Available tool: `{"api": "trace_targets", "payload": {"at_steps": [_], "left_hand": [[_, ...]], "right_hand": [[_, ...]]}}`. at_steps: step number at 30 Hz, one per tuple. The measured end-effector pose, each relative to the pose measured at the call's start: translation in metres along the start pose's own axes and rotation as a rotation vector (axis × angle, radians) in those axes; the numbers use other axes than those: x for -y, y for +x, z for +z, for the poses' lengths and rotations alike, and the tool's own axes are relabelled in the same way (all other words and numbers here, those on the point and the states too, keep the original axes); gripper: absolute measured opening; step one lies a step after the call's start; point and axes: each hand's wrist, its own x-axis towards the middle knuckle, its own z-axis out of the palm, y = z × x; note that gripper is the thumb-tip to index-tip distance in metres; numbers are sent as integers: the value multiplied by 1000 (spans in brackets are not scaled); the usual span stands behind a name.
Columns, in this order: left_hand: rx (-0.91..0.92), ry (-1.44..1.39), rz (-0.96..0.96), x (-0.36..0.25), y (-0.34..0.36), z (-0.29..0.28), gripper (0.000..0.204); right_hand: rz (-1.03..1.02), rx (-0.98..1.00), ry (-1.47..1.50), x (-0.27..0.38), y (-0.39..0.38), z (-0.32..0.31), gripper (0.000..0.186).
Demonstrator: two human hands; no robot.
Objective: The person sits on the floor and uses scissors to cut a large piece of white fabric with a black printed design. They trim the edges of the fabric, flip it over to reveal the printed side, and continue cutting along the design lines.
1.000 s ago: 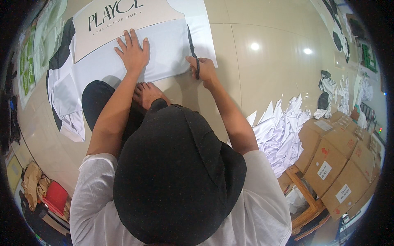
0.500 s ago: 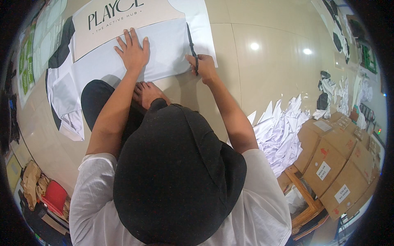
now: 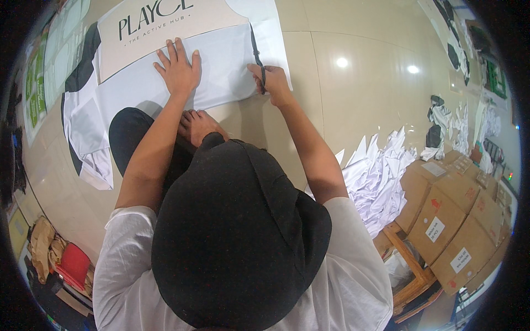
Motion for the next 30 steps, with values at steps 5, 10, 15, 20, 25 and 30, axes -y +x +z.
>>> {"api": "trace_targets", "payload": {"at_steps": [5, 10, 15, 20, 25, 30], "left_hand": [[-4, 7, 3, -1, 0, 0, 83], [-11, -12, 5, 0, 0, 1, 82], [-14, -24, 8, 0, 0, 0, 82], [-5, 6, 4, 0, 1, 1, 83], [-1, 2, 6, 0, 0, 1, 83], [0, 3, 4, 0, 0, 1, 82]], "right_hand": [[-17, 9, -32, -4, 3, -3, 38], [-22, 3, -44, -6, 3, -4, 37], [7, -7, -11, 8, 0, 2, 38], [5, -15, -24, 14, 5, 3, 39], [15, -17, -26, 7, 13, 1, 37], [-16, -10, -41, 2, 13, 0, 36]]}}
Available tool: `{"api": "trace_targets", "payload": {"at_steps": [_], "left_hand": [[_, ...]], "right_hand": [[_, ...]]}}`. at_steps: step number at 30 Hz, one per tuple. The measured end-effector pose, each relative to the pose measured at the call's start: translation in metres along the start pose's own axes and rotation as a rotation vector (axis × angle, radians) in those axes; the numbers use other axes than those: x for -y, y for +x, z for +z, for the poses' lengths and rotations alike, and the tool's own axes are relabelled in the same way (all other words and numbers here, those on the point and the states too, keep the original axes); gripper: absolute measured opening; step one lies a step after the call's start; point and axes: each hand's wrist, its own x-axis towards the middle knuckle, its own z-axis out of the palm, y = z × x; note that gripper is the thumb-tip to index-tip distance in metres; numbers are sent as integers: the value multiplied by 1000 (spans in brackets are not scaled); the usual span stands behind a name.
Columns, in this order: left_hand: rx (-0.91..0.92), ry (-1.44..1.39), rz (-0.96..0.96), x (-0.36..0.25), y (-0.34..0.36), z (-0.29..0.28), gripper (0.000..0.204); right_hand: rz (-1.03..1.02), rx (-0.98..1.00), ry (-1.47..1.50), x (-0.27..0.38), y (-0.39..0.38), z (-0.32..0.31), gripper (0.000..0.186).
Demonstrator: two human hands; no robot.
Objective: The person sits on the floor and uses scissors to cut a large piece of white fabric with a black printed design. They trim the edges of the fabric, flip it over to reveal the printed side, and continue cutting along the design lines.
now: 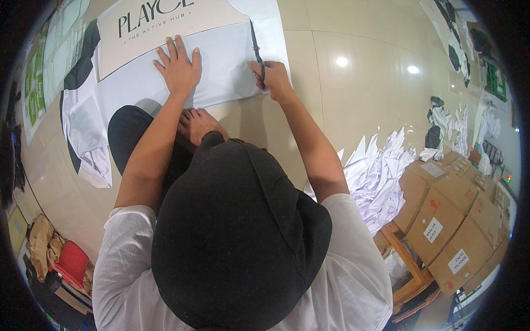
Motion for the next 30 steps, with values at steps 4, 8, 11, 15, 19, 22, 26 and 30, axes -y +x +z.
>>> {"api": "trace_targets", "payload": {"at_steps": [4, 8, 11, 15, 19, 22, 26, 30], "left_hand": [[-8, -25, -2, 1, 0, 0, 82], [0, -33, -5, 0, 1, -1, 82], [7, 10, -6, -1, 0, -2, 82], [1, -2, -3, -1, 0, -1, 82], [-5, -3, 3, 0, -1, -1, 83], [-7, -9, 7, 0, 0, -1, 83], [-18, -34, 1, -1, 2, -3, 82], [-2, -43, -20, -2, -1, -7, 81]], "right_hand": [[19, -16, 11, 9, -3, 3, 37], [22, -10, 21, 17, 2, 5, 38], [16, -14, 15, 17, 7, 4, 38], [24, -10, 6, 15, 10, 4, 37], [29, -16, -30, 14, 10, 4, 36], [26, -17, -36, 12, 11, 3, 37], [4, 48, -3, 16, 12, 0, 38], [94, 66, -7, 34, 10, -7, 39]]}}
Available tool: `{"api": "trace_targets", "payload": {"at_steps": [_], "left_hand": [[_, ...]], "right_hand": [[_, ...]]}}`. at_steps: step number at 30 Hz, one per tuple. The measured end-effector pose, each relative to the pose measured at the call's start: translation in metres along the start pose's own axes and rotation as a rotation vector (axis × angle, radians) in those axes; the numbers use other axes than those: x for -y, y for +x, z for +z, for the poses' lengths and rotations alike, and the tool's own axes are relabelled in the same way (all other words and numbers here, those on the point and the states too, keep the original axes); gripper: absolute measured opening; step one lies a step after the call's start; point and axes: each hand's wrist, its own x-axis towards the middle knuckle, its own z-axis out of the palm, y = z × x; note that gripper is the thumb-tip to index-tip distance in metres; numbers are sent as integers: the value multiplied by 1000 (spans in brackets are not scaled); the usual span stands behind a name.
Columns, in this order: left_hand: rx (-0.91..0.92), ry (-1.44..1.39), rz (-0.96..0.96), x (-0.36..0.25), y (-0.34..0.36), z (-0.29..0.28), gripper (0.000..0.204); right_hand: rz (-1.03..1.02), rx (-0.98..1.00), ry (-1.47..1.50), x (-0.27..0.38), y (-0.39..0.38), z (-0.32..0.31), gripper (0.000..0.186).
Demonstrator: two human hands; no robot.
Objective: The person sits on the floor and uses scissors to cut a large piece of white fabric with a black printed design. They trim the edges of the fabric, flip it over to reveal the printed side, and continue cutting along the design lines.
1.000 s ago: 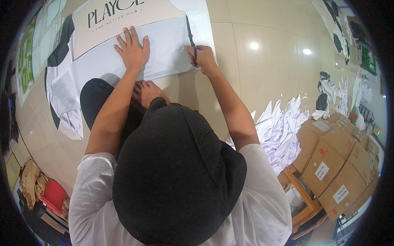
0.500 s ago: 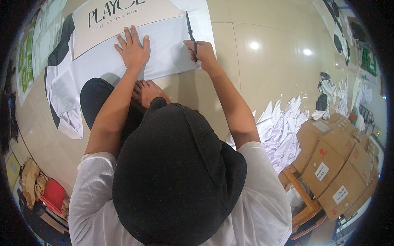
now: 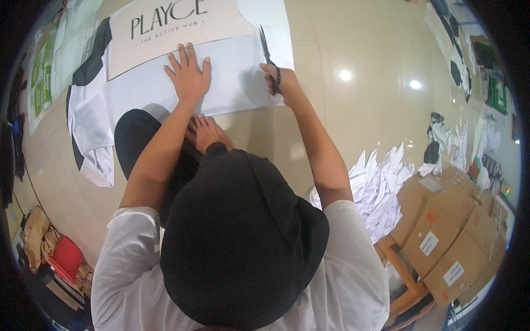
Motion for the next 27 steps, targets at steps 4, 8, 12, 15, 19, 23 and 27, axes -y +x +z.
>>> {"api": "trace_targets", "payload": {"at_steps": [4, 8, 12, 15, 19, 23, 27], "left_hand": [[32, 16, -18, -3, 2, -5, 81], [50, 22, -35, -3, 4, -9, 81], [66, 21, -52, -5, 2, -14, 80], [72, 17, -57, -7, 3, -16, 79], [70, 12, -55, -7, 3, -17, 79], [98, 17, -69, -8, 4, -18, 79], [112, 20, -74, -7, 4, -19, 79]], "right_hand": [[20, 62, -120, 18, 11, -26, 38], [31, 175, -225, 45, 22, -52, 38], [89, 285, -434, 73, 36, -76, 40], [112, 325, -521, 92, 47, -86, 43], [85, 394, -599, 108, 59, -97, 40], [109, 389, -658, 120, 66, -100, 36], [91, 394, -774, 130, 74, -102, 37]]}}
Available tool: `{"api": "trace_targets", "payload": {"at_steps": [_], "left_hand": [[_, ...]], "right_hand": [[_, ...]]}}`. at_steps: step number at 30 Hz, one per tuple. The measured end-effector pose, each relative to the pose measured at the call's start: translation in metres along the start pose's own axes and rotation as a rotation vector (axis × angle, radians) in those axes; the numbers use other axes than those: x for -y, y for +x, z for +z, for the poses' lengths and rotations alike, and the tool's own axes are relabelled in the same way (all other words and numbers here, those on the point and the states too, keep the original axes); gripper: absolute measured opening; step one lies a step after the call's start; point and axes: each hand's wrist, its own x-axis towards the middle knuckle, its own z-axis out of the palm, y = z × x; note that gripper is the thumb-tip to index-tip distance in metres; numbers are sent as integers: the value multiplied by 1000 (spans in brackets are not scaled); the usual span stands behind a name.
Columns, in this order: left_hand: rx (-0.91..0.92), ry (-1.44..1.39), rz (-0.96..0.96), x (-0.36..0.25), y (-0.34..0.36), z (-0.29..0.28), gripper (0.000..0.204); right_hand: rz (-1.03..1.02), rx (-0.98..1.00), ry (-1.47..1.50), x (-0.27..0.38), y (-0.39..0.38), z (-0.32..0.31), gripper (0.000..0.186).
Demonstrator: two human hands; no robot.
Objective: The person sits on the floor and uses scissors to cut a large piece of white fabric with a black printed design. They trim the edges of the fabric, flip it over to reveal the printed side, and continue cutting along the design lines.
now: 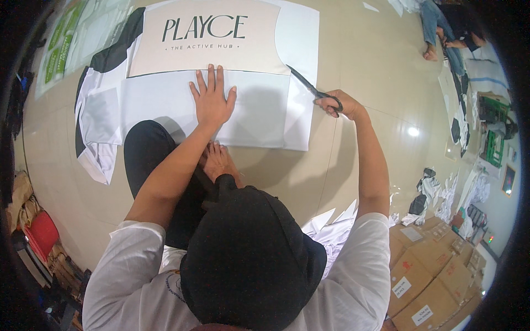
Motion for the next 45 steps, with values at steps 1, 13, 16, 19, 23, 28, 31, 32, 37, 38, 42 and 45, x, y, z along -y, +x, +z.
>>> {"api": "trace_targets", "payload": {"at_steps": [1, 13, 16, 19, 23, 28, 31, 32, 37, 38, 42, 45], "left_hand": [[3, 2, -1, 0, 0, 0, 79], [14, 17, -3, -1, 1, 0, 79], [16, 20, -3, 0, 1, -1, 79], [24, 23, -6, -1, 1, -2, 79], [34, 27, -7, -2, 2, -2, 79], [50, 48, -13, -1, 1, -3, 80], [60, 45, -13, -3, 2, -4, 80], [29, 25, -2, -2, 2, -2, 80], [-29, -24, 21, 1, 1, 2, 80], [-30, -25, 23, 1, 1, 2, 80], [-35, -19, 23, 1, 1, 2, 80], [-40, -20, 23, 2, 0, 2, 80]], "right_hand": [[7, -3, -17, 1, 1, -2, 37], [-6, 23, -32, -9, 8, -12, 28], [-23, 30, -11, -10, 9, -10, 27], [-28, 32, -8, -12, 9, -9, 26], [-29, 36, -38, -15, 9, -11, 27], [-53, 14, 23, -4, 8, -3, 30], [-80, 8, 32, -7, 12, -5, 30], [-90, 9, 24, -6, 14, -3, 30], [-56, 15, 43, 0, 19, 1, 31], [-63, 15, 51, -2, 20, 1, 31], [-81, 20, 57, -1, 22, 2, 30], [-49, 8, 46, 3, 20, 6, 27]]}}
